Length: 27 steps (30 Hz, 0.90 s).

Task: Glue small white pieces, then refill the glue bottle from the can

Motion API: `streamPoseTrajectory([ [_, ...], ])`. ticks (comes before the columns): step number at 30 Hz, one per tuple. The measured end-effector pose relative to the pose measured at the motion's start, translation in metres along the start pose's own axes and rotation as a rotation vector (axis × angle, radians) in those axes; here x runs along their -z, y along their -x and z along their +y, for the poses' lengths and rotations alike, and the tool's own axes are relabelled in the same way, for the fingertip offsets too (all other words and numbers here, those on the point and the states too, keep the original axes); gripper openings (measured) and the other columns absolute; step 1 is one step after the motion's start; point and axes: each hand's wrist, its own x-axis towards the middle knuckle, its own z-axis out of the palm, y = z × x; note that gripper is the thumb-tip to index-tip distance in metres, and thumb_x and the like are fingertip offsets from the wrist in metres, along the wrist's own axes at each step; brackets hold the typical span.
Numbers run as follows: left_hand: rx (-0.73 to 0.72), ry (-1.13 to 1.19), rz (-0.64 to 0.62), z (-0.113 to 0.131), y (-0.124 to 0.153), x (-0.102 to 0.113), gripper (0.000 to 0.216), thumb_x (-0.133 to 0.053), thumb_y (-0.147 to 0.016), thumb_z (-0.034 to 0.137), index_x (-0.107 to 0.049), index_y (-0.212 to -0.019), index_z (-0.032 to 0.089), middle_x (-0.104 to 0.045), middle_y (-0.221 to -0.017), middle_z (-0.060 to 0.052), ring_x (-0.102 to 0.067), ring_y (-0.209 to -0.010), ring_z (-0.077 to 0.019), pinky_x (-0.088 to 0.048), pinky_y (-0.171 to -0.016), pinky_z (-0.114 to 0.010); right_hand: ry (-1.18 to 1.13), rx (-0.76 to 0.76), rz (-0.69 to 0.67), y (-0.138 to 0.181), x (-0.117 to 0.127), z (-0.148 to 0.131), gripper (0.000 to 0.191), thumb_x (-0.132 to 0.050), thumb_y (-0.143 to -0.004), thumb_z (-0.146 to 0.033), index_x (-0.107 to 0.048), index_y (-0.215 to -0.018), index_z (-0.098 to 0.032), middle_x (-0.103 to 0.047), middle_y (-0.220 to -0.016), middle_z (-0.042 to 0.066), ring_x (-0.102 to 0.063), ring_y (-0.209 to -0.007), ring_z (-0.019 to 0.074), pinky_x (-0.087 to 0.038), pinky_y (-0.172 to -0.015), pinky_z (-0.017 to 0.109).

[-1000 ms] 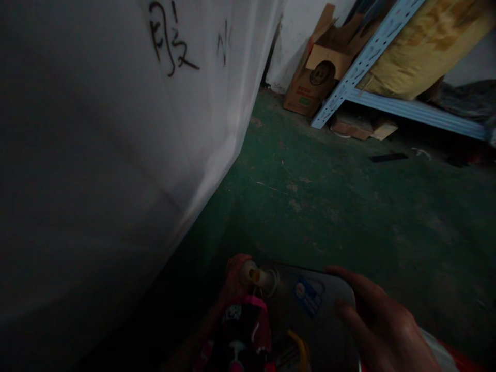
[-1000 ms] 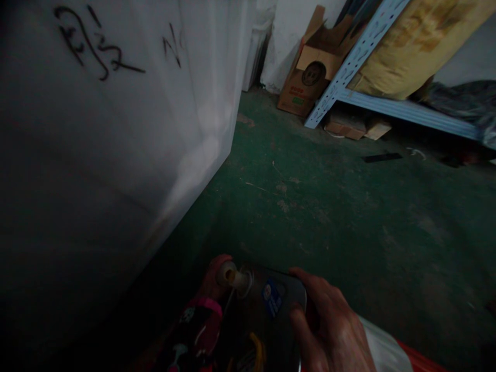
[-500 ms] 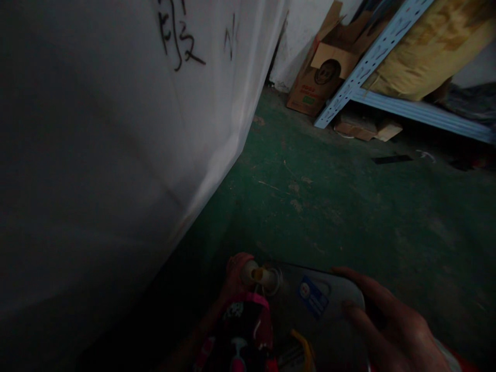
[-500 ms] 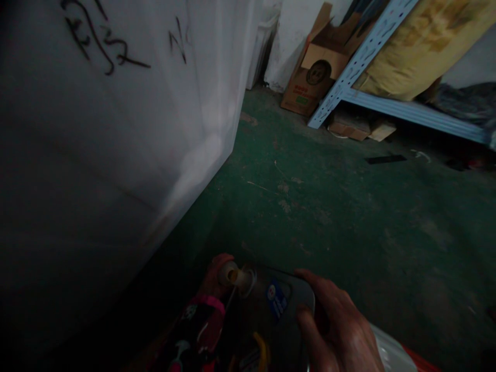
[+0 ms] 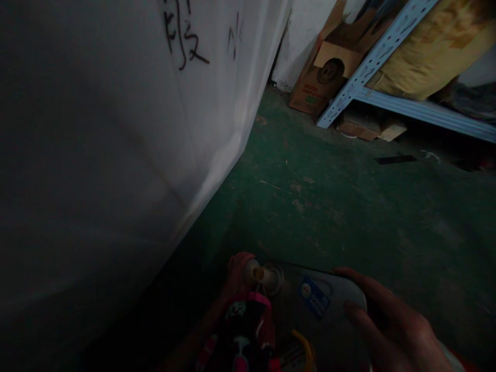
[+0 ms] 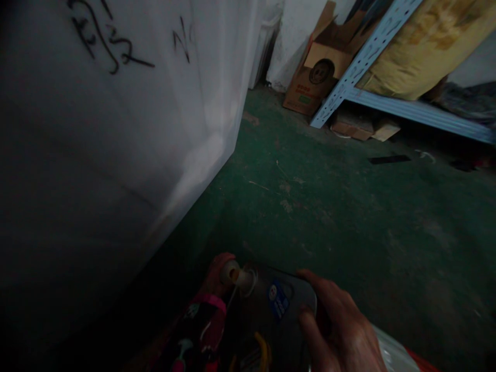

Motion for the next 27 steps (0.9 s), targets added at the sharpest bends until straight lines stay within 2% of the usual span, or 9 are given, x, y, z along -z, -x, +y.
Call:
streamPoseTrajectory([
  [3, -0.004, -0.004, -0.003, 0.000, 0.000, 0.000, 0.053, -0.061, -0.058, 0.035, -0.059, -0.108, 0.018, -0.063, -0.111, -0.012, -0.056, -0.107, -0.0295, -0.043, -0.096, -0.047, -0.006, -0.005, -0.010, -0.001, -0.001, 0.007, 0.046, -0.050, -0.068, -0.059, -0.062, -0.106, -0.036, -0.070, -0.086, 0.007, -0.065, -0.080, 0.0353, -0.056, -0.053, 0.044],
  [7, -0.015, -0.002, -0.015, 0.002, 0.001, 0.003, 0.053, -0.058, -0.062, 0.041, -0.058, -0.109, 0.017, -0.062, -0.113, -0.012, -0.055, -0.108, -0.0293, -0.042, -0.096, -0.047, -0.075, -0.034, -0.058, 0.002, -0.005, 0.035, 0.038, -0.052, -0.068, -0.056, -0.065, -0.099, -0.038, -0.071, -0.084, 0.006, -0.066, -0.078, 0.0359, -0.057, -0.053, 0.046],
  [10, -0.016, -0.003, -0.030, 0.002, 0.001, 0.003, 0.055, -0.057, -0.062, 0.042, -0.057, -0.110, 0.016, -0.062, -0.113, -0.013, -0.055, -0.109, -0.0309, -0.041, -0.097, -0.050, -0.135, -0.014, -0.114, 0.005, -0.005, 0.048, 0.031, -0.050, -0.072, -0.049, -0.065, -0.097, -0.037, -0.071, -0.090, 0.003, -0.066, -0.083, 0.0323, -0.059, -0.061, 0.044],
  [14, -0.008, -0.013, -0.042, 0.000, 0.001, 0.001, 0.054, -0.058, -0.061, 0.039, -0.057, -0.109, 0.017, -0.062, -0.114, -0.013, -0.054, -0.110, -0.0304, -0.038, -0.098, -0.051, -0.124, 0.006, -0.158, 0.009, 0.001, 0.041, 0.034, -0.050, -0.078, -0.043, -0.063, -0.106, -0.029, -0.070, -0.094, 0.003, -0.066, -0.084, 0.0258, -0.056, -0.077, 0.039],
  [17, -0.007, -0.020, -0.039, -0.002, 0.001, 0.000, 0.053, -0.058, -0.061, 0.037, -0.056, -0.110, 0.018, -0.061, -0.115, -0.012, -0.053, -0.111, -0.0288, -0.039, -0.099, -0.048, -0.098, -0.007, -0.200, 0.010, 0.005, 0.035, 0.036, -0.047, -0.080, -0.045, -0.063, -0.106, -0.026, -0.070, -0.092, 0.004, -0.066, -0.079, 0.0232, -0.056, -0.075, 0.036],
  [24, -0.010, -0.029, -0.036, -0.006, 0.002, -0.003, 0.055, -0.057, -0.061, 0.041, -0.057, -0.110, 0.017, -0.062, -0.114, -0.011, -0.054, -0.110, -0.0284, -0.039, -0.099, -0.048, -0.079, -0.074, -0.263, 0.009, 0.006, 0.042, 0.043, -0.046, -0.079, -0.049, -0.060, -0.112, -0.027, -0.068, -0.102, 0.003, -0.065, -0.087, 0.0226, -0.056, -0.069, 0.032],
  [27, -0.003, -0.032, -0.033, -0.006, 0.002, -0.003, 0.052, -0.054, -0.064, 0.041, -0.057, -0.110, 0.017, -0.061, -0.115, -0.012, -0.053, -0.111, -0.0272, -0.038, -0.100, -0.048, -0.113, -0.101, -0.285, 0.011, 0.005, 0.041, 0.046, -0.045, -0.078, -0.052, -0.059, -0.113, -0.026, -0.067, -0.106, 0.004, -0.063, -0.093, 0.0235, -0.055, -0.074, 0.034],
])
